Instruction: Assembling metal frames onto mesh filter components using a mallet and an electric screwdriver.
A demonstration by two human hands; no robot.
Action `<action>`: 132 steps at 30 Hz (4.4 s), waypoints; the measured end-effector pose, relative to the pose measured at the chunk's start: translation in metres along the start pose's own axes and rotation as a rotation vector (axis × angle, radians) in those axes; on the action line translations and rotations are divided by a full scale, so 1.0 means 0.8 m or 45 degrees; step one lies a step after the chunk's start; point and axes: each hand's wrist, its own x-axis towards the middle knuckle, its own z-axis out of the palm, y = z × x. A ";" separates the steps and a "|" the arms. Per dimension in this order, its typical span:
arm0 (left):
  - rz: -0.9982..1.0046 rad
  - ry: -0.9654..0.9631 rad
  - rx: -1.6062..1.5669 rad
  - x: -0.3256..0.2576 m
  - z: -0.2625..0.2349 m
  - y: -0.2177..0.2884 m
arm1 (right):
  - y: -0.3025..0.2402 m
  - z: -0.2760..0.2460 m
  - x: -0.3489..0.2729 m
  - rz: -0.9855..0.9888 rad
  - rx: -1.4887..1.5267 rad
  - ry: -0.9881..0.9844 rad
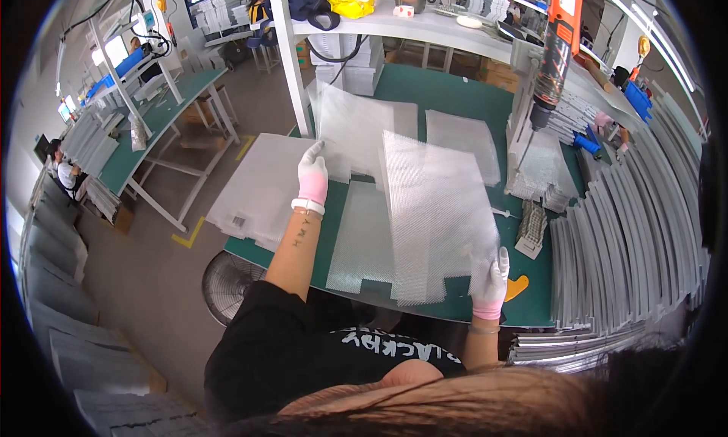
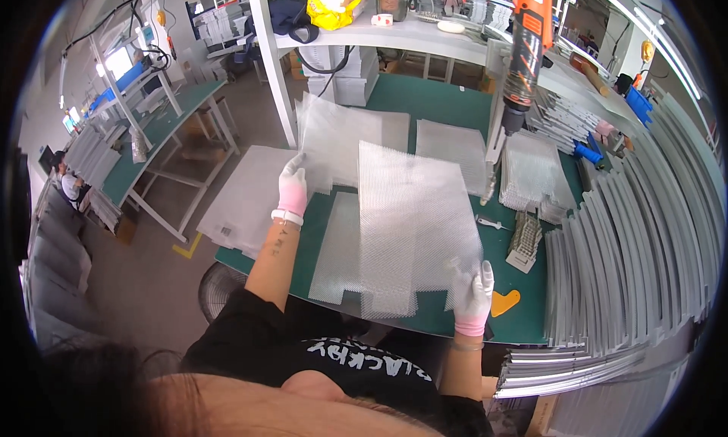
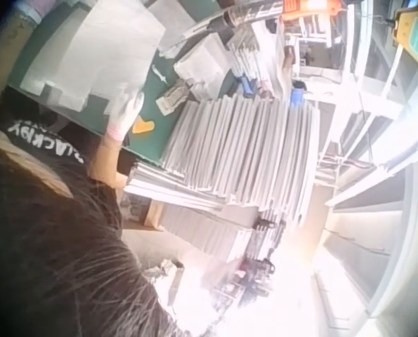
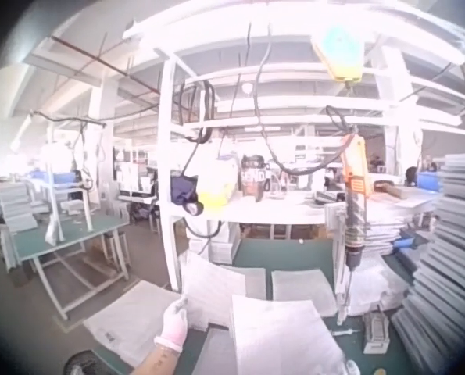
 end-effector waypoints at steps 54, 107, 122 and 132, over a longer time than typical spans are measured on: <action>0.802 -0.864 2.073 0.122 0.146 -0.144 | -0.013 -0.050 -0.028 -0.092 -0.064 0.294; -0.113 -0.581 -0.181 -0.167 -0.063 -0.051 | 0.025 0.043 -0.033 0.616 -0.592 0.066; -0.481 -0.879 -0.437 -0.212 -0.098 0.018 | 0.034 0.037 -0.040 0.539 -0.240 -0.357; -0.227 -0.547 -0.390 -0.205 -0.110 0.006 | 0.080 0.085 -0.061 0.765 0.261 -0.360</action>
